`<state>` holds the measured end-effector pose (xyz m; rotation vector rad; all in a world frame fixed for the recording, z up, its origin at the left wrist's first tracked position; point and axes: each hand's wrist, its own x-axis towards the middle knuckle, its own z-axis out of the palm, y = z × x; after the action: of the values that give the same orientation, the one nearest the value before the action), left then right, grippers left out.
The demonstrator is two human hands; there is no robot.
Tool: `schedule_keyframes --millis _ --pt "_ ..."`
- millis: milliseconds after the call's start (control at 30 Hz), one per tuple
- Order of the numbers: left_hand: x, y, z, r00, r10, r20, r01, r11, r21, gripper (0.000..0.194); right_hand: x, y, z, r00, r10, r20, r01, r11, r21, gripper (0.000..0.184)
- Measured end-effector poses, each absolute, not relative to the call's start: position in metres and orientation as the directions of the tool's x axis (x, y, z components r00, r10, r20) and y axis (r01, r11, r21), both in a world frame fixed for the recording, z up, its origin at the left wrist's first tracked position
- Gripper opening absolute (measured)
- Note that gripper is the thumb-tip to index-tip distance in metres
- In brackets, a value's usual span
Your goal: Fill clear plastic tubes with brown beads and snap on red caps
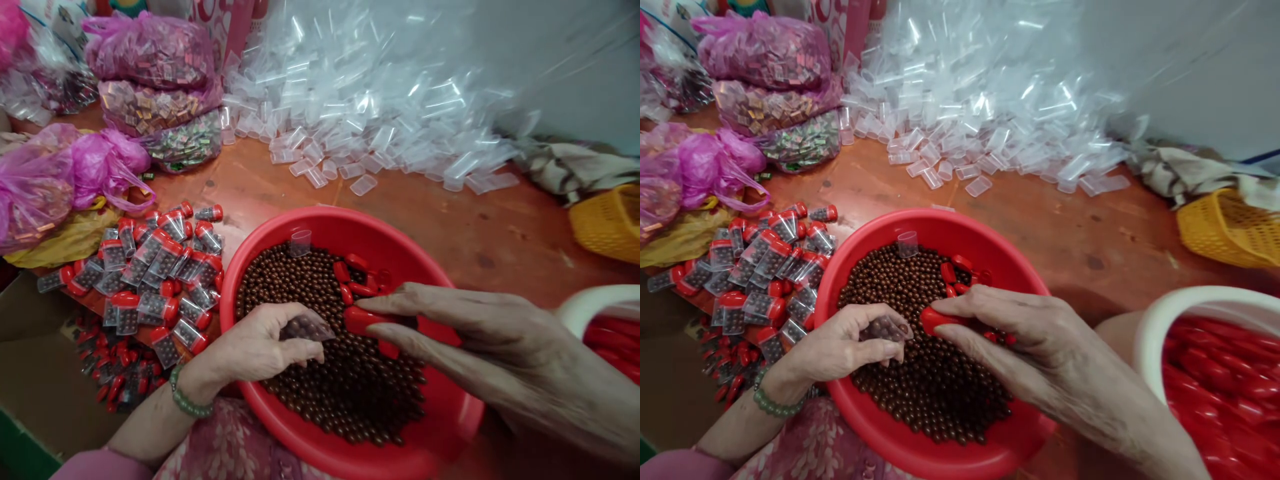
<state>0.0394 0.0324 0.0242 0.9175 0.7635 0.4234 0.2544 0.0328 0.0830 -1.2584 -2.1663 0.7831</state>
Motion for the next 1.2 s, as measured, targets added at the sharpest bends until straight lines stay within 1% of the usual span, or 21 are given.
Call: schedule_keyframes --millis 67,167,233,300,400,467,533,633,700,800,933,1100,1200 --pt "0.038 0.033 0.024 0.685 0.613 -0.394 -0.050 0.579 0.814 0.016 0.251 0.031 0.081 -0.374 0.916 0.145 0.579 0.353 -0.735 0.013" --pt "0.035 0.033 0.022 0.720 0.601 -0.347 -0.123 0.603 0.788 0.018 0.242 0.026 0.074 -0.254 0.961 0.110 0.560 0.239 -0.793 0.014" --pt "0.033 0.033 0.021 0.748 0.589 -0.305 -0.176 0.620 0.765 0.024 0.238 0.023 0.070 -0.156 0.984 0.087 0.548 0.159 -0.821 0.015" --pt "0.031 0.033 0.018 0.769 0.578 -0.273 -0.237 0.655 0.718 0.033 0.237 0.021 0.066 -0.058 0.996 0.061 0.522 0.082 -0.849 0.016" --pt "0.030 0.034 0.014 0.789 0.564 -0.245 -0.325 0.720 0.613 0.042 0.236 0.018 0.061 0.073 0.996 0.040 0.468 0.001 -0.883 0.017" --pt "0.031 0.037 0.011 0.800 0.555 -0.229 -0.366 0.753 0.547 0.045 0.234 0.016 0.057 0.136 0.989 0.052 0.440 -0.013 -0.898 0.016" --pt "0.032 0.041 0.010 0.804 0.547 -0.232 -0.384 0.777 0.499 0.047 0.232 0.015 0.054 0.165 0.983 0.080 0.409 0.006 -0.912 0.015" --pt "0.032 0.046 0.009 0.812 0.524 -0.258 -0.372 0.805 0.463 0.049 0.228 0.013 0.050 0.198 0.973 0.115 0.373 0.034 -0.927 0.016" --pt "0.032 0.048 0.009 0.827 0.502 -0.253 -0.363 0.821 0.441 0.050 0.225 0.013 0.049 0.213 0.971 0.108 0.357 0.026 -0.934 0.016" --pt "0.031 0.047 0.010 0.826 0.514 -0.232 -0.374 0.807 0.457 0.043 0.221 0.016 0.049 0.143 0.985 0.095 0.351 0.040 -0.935 0.017" --pt "0.030 0.045 0.008 0.825 0.528 -0.204 -0.377 0.781 0.498 0.033 0.221 0.025 0.051 -0.059 0.991 0.122 0.431 0.136 -0.892 0.016" --pt "0.031 0.043 0.003 0.841 0.507 -0.188 -0.358 0.784 0.507 0.035 0.227 0.037 0.062 -0.284 0.955 0.086 0.584 0.243 -0.774 0.018" --pt "0.031 0.041 0.002 0.843 0.498 -0.201 -0.335 0.780 0.529 0.035 0.231 0.046 0.071 -0.447 0.894 0.041 0.595 0.331 -0.733 0.024"
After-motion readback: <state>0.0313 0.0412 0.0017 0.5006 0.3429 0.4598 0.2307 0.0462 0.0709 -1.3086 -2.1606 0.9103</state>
